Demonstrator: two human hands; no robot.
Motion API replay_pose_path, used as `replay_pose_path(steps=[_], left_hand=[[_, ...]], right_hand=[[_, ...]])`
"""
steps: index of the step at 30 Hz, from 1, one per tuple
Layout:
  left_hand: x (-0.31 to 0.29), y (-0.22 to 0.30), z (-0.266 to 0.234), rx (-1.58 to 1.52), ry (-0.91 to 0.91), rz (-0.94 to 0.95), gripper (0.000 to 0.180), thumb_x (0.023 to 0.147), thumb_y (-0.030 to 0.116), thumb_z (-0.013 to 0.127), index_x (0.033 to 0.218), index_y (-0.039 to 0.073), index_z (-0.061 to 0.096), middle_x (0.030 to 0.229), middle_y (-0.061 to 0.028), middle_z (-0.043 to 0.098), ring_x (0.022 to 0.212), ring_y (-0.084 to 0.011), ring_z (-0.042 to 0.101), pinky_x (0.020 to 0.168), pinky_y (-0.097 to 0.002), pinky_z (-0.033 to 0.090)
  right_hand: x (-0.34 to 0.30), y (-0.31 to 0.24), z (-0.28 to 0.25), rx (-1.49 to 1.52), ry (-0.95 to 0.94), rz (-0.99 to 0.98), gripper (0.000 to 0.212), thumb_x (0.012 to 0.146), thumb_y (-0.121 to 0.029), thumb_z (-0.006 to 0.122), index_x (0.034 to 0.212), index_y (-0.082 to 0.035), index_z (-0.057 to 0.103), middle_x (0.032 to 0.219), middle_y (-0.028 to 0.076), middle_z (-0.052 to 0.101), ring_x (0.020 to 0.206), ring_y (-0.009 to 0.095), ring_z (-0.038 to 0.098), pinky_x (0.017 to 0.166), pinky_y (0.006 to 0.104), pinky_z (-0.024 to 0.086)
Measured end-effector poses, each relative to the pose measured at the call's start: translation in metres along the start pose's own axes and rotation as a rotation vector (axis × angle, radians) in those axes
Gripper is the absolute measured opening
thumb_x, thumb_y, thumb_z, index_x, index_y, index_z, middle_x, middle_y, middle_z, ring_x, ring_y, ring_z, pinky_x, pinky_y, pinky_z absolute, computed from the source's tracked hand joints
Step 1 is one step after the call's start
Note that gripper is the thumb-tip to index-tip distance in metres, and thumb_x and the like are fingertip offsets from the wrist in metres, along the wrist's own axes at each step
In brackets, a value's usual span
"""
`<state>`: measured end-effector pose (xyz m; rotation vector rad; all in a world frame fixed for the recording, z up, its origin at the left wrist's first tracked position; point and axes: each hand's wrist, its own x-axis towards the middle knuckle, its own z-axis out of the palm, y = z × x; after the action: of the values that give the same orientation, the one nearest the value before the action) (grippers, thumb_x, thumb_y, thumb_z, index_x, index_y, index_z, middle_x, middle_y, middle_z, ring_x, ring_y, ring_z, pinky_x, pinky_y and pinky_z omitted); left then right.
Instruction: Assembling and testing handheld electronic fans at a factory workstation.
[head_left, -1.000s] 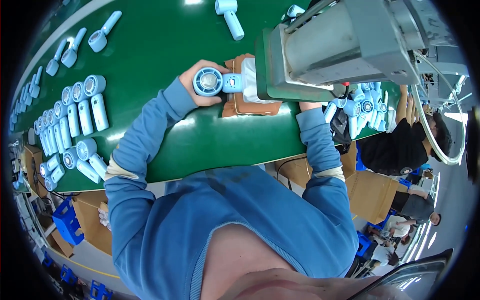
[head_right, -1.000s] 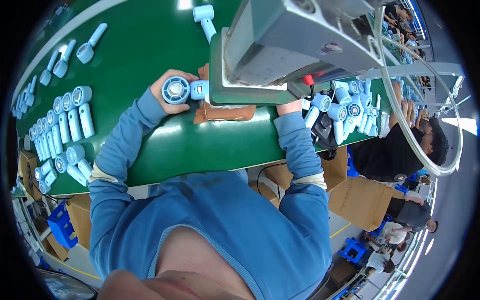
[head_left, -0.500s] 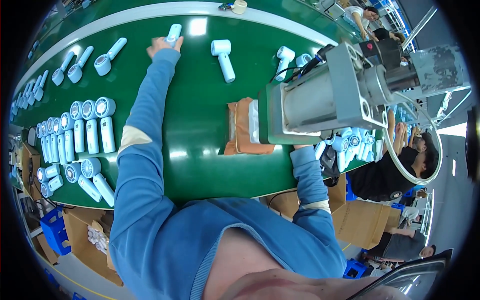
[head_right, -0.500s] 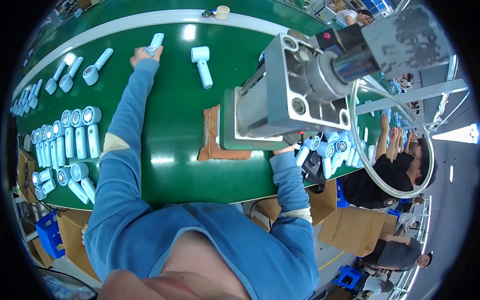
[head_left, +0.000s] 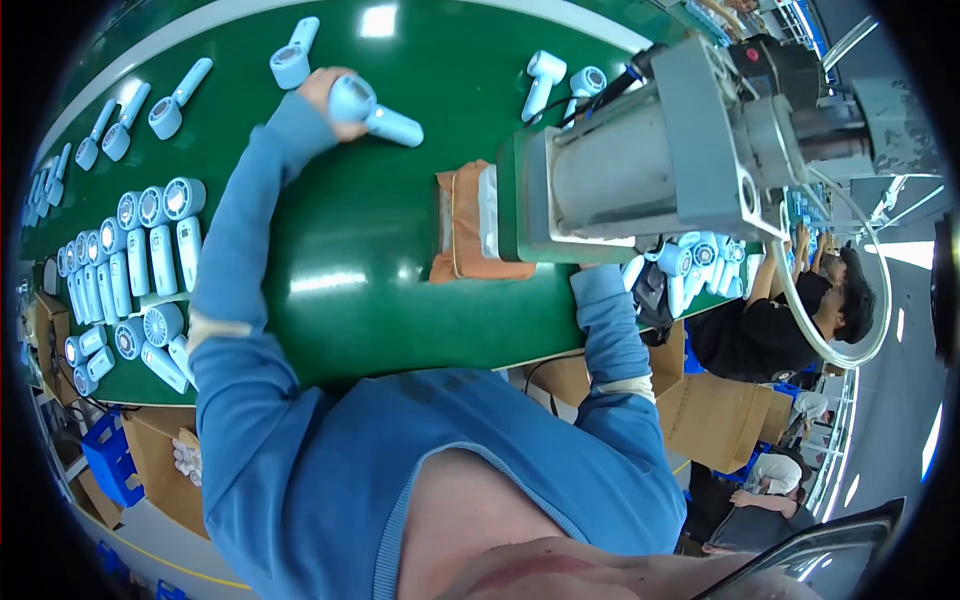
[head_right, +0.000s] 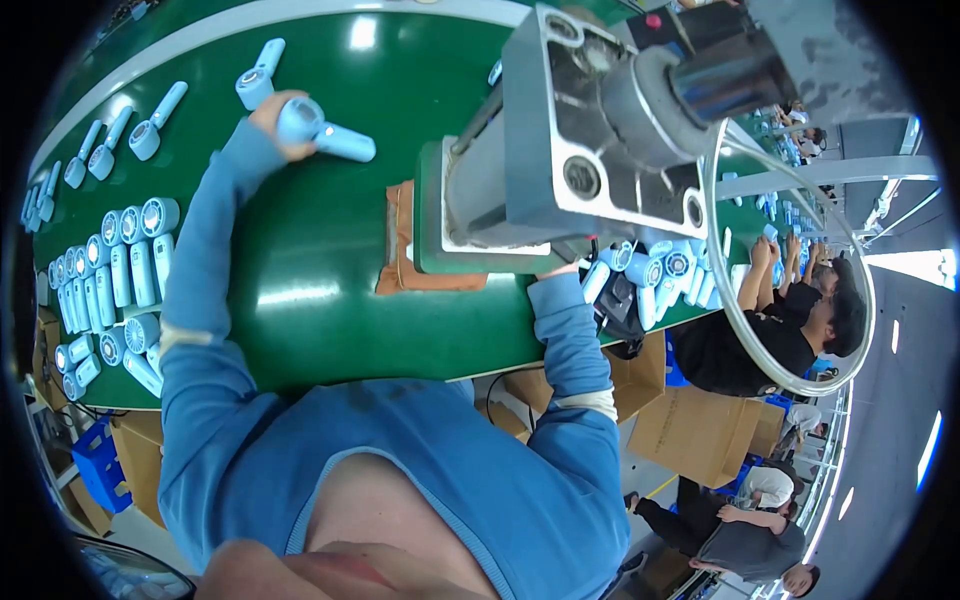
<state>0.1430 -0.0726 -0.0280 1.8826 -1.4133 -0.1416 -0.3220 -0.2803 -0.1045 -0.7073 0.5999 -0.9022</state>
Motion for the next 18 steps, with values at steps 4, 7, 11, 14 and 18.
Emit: replay_pose_path(steps=[4, 7, 11, 14, 18], left_hand=[[-0.088, 0.036, -0.011, -0.065, 0.173, 0.188, 0.056, 0.059, 0.007, 0.079, 0.110, 0.004, 0.057, 0.097, -0.0105, 0.067, 0.083, -0.0243, 0.066, 0.079, -0.0324, 0.053], [-0.123, 0.076, -0.005, -0.467, 0.193, 0.133, 0.058, 0.060, 0.003, 0.079, 0.113, 0.002, 0.054, 0.098, -0.0100, 0.067, 0.086, -0.0224, 0.067, 0.081, -0.0300, 0.053], [-0.143, 0.115, 0.017, -0.667, 0.154, 0.087, 0.060, 0.060, 0.004, 0.081, 0.113, 0.002, 0.053, 0.098, -0.0108, 0.067, 0.088, -0.0221, 0.067, 0.082, -0.0300, 0.053], [-0.137, 0.117, 0.038, -0.633, 0.162, 0.097, 0.062, 0.059, 0.006, 0.083, 0.113, 0.003, 0.053, 0.098, -0.0102, 0.067, 0.088, -0.0216, 0.067, 0.082, -0.0298, 0.053], [-0.129, 0.116, 0.057, -0.578, 0.150, 0.121, 0.065, 0.057, 0.008, 0.086, 0.113, 0.004, 0.053, 0.100, -0.0094, 0.067, 0.088, -0.0209, 0.067, 0.081, -0.0295, 0.053]], right_hand=[[-0.009, -0.008, 0.024, -0.371, 0.039, -0.097, 0.071, 0.085, -0.057, 0.045, 0.144, -0.018, 0.037, 0.144, 0.010, 0.042, 0.132, 0.034, 0.039, 0.108, 0.0549, 0.030], [-0.011, -0.011, 0.033, -0.907, 0.030, -0.251, 0.061, 0.090, -0.047, 0.045, 0.140, -0.014, 0.041, 0.142, 0.011, 0.045, 0.130, 0.032, 0.043, 0.105, 0.0478, 0.035], [-0.011, -0.010, 0.035, -1.626, -0.030, -0.465, 0.047, 0.095, -0.033, 0.045, 0.136, -0.009, 0.047, 0.138, 0.013, 0.049, 0.126, 0.028, 0.047, 0.101, 0.0382, 0.040], [-0.009, -0.010, 0.010, -1.806, -0.027, -0.378, 0.047, 0.094, -0.033, 0.046, 0.134, -0.009, 0.049, 0.136, 0.014, 0.051, 0.123, 0.029, 0.050, 0.100, 0.0384, 0.041], [-0.012, -0.027, 0.029, -1.889, 0.036, -0.058, 0.045, 0.093, -0.034, 0.046, 0.131, -0.010, 0.053, 0.132, 0.013, 0.055, 0.117, 0.030, 0.054, 0.096, 0.0388, 0.043]])
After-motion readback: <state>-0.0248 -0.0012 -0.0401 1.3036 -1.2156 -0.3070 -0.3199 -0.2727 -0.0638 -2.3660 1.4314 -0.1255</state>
